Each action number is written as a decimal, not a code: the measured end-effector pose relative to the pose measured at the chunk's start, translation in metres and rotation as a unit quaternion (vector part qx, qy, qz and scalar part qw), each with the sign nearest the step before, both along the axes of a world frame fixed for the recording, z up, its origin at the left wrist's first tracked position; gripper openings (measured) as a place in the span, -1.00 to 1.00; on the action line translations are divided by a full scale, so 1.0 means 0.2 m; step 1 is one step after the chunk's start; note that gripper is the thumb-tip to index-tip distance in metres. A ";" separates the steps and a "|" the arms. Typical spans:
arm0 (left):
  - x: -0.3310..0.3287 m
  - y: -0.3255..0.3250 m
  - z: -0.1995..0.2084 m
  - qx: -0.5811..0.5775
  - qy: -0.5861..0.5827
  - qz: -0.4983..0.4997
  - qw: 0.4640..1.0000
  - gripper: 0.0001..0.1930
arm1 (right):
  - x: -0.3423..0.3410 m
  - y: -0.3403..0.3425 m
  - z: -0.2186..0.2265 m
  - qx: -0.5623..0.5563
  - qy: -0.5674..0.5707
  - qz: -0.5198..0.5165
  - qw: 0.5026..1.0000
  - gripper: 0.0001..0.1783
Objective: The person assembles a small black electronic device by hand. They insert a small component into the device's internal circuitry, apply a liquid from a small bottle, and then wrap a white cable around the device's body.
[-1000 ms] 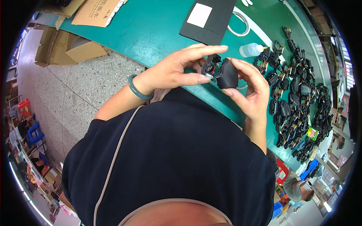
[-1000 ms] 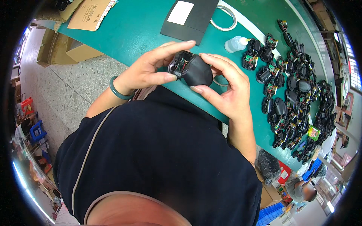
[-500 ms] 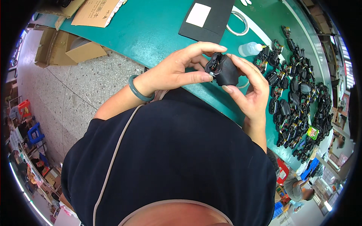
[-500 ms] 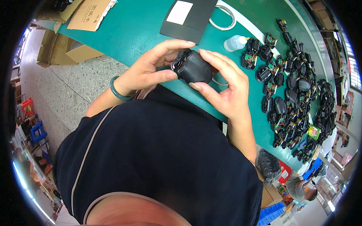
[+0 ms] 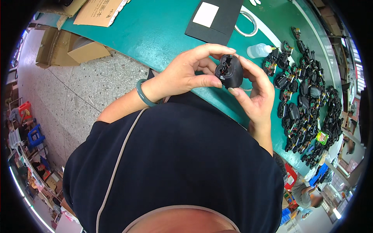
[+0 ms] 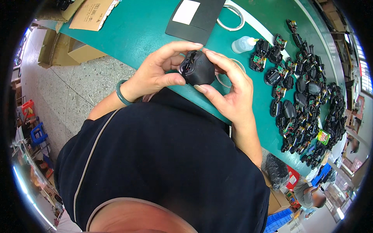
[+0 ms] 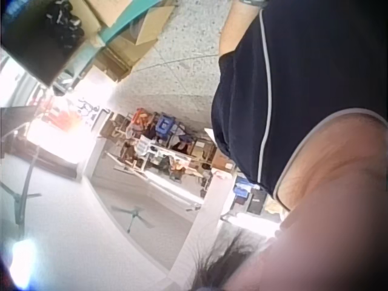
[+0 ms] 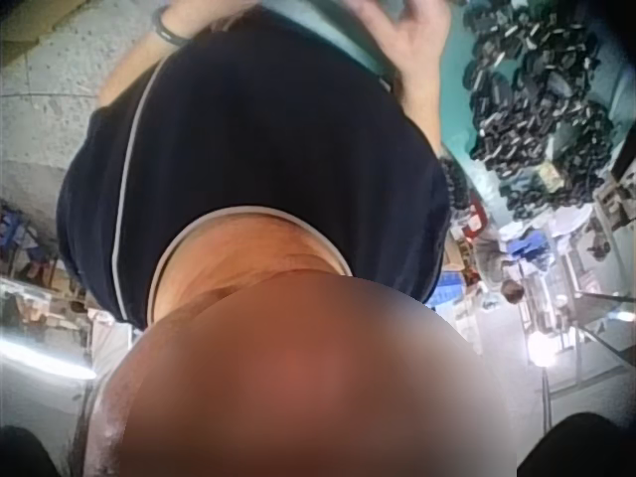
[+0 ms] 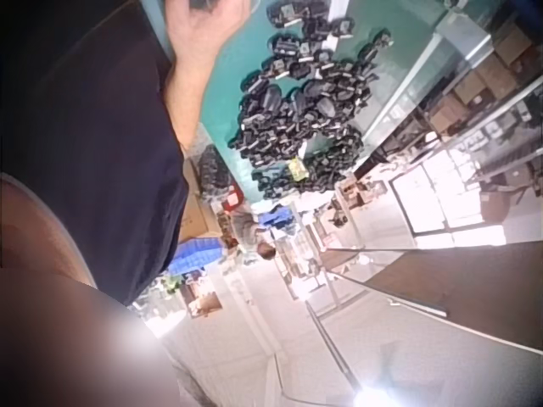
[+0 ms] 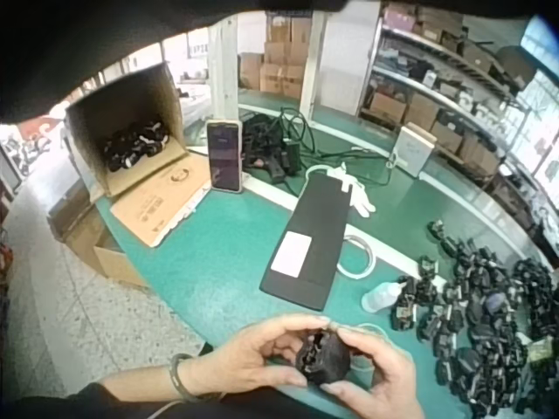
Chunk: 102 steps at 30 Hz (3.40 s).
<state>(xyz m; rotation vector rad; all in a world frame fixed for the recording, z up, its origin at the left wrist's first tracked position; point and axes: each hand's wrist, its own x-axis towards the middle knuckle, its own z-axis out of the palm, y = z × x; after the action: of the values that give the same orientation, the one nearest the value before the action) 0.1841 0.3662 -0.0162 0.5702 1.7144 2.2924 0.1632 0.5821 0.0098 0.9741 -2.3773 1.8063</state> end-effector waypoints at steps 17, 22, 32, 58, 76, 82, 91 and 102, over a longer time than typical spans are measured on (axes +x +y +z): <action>0.02 0.02 0.02 0.004 -0.022 0.031 0.999 -0.36 | 0.06 -0.03 -0.07 -0.080 -0.112 -0.013 0.990 -0.41; 0.02 0.03 0.02 0.006 -0.023 0.032 0.999 -0.38 | 0.07 -0.04 -0.08 -0.095 -0.126 -0.014 0.987 -0.44; 0.02 0.03 0.01 0.022 -0.024 0.047 0.998 -0.40 | 0.07 -0.05 -0.10 -0.118 -0.143 -0.010 0.983 -0.45; 0.02 0.04 0.01 0.019 -0.046 0.042 0.998 -0.47 | 0.05 -0.03 -0.12 -0.092 -0.070 -0.007 0.993 -0.40; 0.01 0.06 0.07 0.149 -0.195 0.006 0.969 -0.51 | 0.03 0.01 -0.10 -0.031 0.037 0.003 0.999 -0.37; 0.01 0.08 0.06 0.097 -0.223 0.045 0.969 -0.70 | 0.03 -0.01 -0.10 0.009 0.133 0.000 0.991 -0.36; -0.02 0.07 0.05 -0.039 -0.108 0.077 0.990 -0.68 | 0.07 -0.07 -0.12 0.041 0.154 -0.062 0.985 -0.38; -0.03 -0.03 -0.01 0.104 -0.124 -0.125 0.979 -0.23 | 0.07 -0.03 -0.15 -0.020 -0.025 -0.064 0.997 -0.45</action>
<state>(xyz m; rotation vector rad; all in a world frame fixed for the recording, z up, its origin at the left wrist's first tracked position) 0.1789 0.3607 -0.0178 0.4820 1.2257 2.2640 0.1772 0.5751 -0.0210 0.7619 -2.3607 1.8464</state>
